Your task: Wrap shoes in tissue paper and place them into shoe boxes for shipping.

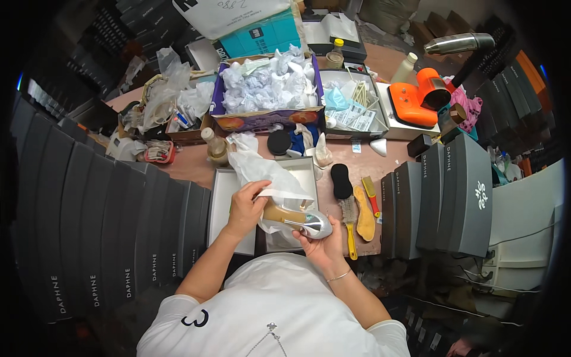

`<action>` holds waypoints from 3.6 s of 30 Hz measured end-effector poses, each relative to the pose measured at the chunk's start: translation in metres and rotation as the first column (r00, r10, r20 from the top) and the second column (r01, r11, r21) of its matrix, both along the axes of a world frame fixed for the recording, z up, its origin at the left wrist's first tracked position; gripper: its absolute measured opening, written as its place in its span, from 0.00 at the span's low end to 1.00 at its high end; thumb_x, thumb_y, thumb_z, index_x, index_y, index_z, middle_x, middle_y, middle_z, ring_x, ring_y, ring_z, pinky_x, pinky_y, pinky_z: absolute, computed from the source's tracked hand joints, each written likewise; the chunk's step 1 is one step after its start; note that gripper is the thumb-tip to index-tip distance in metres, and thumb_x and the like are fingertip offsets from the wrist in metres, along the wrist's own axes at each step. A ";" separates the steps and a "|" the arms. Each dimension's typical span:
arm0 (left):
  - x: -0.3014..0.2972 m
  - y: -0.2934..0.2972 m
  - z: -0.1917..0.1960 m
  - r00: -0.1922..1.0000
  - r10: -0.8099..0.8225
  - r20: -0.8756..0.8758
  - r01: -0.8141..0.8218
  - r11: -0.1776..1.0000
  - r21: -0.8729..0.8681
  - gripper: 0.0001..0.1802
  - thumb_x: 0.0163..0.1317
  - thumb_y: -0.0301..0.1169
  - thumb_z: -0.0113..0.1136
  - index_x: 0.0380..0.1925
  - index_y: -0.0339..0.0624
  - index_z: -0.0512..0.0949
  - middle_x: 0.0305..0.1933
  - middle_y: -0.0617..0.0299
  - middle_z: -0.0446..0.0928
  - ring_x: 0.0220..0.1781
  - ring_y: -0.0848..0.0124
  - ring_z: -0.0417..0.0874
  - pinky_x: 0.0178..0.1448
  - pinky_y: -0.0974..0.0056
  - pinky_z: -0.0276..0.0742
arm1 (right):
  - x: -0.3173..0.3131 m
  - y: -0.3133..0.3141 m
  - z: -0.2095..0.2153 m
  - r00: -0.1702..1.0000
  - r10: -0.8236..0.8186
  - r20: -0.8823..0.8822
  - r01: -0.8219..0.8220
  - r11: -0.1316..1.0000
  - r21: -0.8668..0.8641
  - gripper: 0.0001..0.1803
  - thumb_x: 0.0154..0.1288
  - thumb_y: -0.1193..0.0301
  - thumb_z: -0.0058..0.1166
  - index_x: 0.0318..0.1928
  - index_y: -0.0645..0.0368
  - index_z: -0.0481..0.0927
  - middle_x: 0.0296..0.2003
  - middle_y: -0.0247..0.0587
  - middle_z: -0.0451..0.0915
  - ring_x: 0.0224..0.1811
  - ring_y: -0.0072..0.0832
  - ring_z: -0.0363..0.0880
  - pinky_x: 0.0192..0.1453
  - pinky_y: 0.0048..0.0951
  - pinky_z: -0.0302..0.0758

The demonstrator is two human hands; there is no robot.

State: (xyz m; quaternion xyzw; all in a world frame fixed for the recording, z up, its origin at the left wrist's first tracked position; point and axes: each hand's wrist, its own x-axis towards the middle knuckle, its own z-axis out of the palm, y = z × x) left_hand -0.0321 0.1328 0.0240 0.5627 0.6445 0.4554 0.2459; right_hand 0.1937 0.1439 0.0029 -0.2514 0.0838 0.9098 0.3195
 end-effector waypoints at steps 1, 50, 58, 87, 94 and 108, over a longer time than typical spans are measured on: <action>-0.003 0.004 0.009 0.999 0.018 0.028 -0.018 1.000 -0.016 0.20 0.52 0.20 0.55 0.48 0.36 0.78 0.33 0.52 0.78 0.31 0.61 0.79 0.39 0.62 0.76 | 0.002 -0.001 -0.003 0.999 -0.006 -0.054 0.006 1.000 0.002 0.33 0.68 0.49 0.34 0.56 0.67 0.70 0.40 0.58 0.79 0.39 0.50 0.82 0.35 0.33 0.87; 0.032 -0.052 0.054 0.955 -0.078 0.287 0.046 0.992 0.118 0.07 0.60 0.21 0.60 0.39 0.35 0.78 0.29 0.61 0.79 0.29 0.78 0.78 0.33 0.74 0.74 | 0.022 0.032 0.117 0.407 -0.827 0.388 -0.803 -0.121 0.583 0.23 0.41 0.73 0.75 0.38 0.61 0.76 0.33 0.42 0.76 0.34 0.32 0.77 0.35 0.26 0.74; 0.018 -0.074 0.043 0.865 -0.308 0.396 0.331 0.943 0.010 0.13 0.57 0.21 0.63 0.43 0.34 0.78 0.30 0.65 0.76 0.31 0.81 0.76 0.37 0.74 0.72 | 0.027 0.048 0.071 0.447 -0.409 0.796 -0.858 0.056 0.511 0.24 0.50 0.84 0.54 0.51 0.62 0.77 0.44 0.51 0.81 0.46 0.40 0.81 0.50 0.33 0.74; 0.046 0.027 -0.146 0.973 -0.225 0.042 0.214 0.828 -0.518 0.25 0.63 0.31 0.50 0.59 0.32 0.64 0.48 0.41 0.76 0.49 0.48 0.78 0.55 0.58 0.73 | -0.037 0.055 -0.082 0.041 -0.767 0.641 -0.994 -0.096 -0.052 0.44 0.54 0.68 0.59 0.69 0.63 0.53 0.64 0.64 0.58 0.69 0.54 0.55 0.71 0.47 0.52; 0.010 -0.081 -0.154 0.916 0.300 -0.266 -0.387 0.834 -0.393 0.20 0.61 0.35 0.58 0.46 0.30 0.74 0.41 0.42 0.77 0.46 0.48 0.79 0.53 0.53 0.73 | 0.018 0.044 -0.090 0.187 -0.698 0.692 -0.942 0.071 0.327 0.41 0.55 0.69 0.57 0.67 0.69 0.54 0.63 0.69 0.59 0.65 0.58 0.59 0.68 0.50 0.56; 0.022 -0.142 0.020 0.556 0.302 0.775 -0.058 0.944 -0.326 0.08 0.69 0.31 0.52 0.39 0.36 0.75 0.35 0.67 0.79 0.38 0.80 0.78 0.43 0.72 0.75 | 0.067 -0.001 -0.058 0.550 -0.179 0.816 -0.767 0.277 0.578 0.42 0.68 0.57 0.51 0.71 0.66 0.46 0.64 0.58 0.61 0.67 0.47 0.61 0.66 0.38 0.63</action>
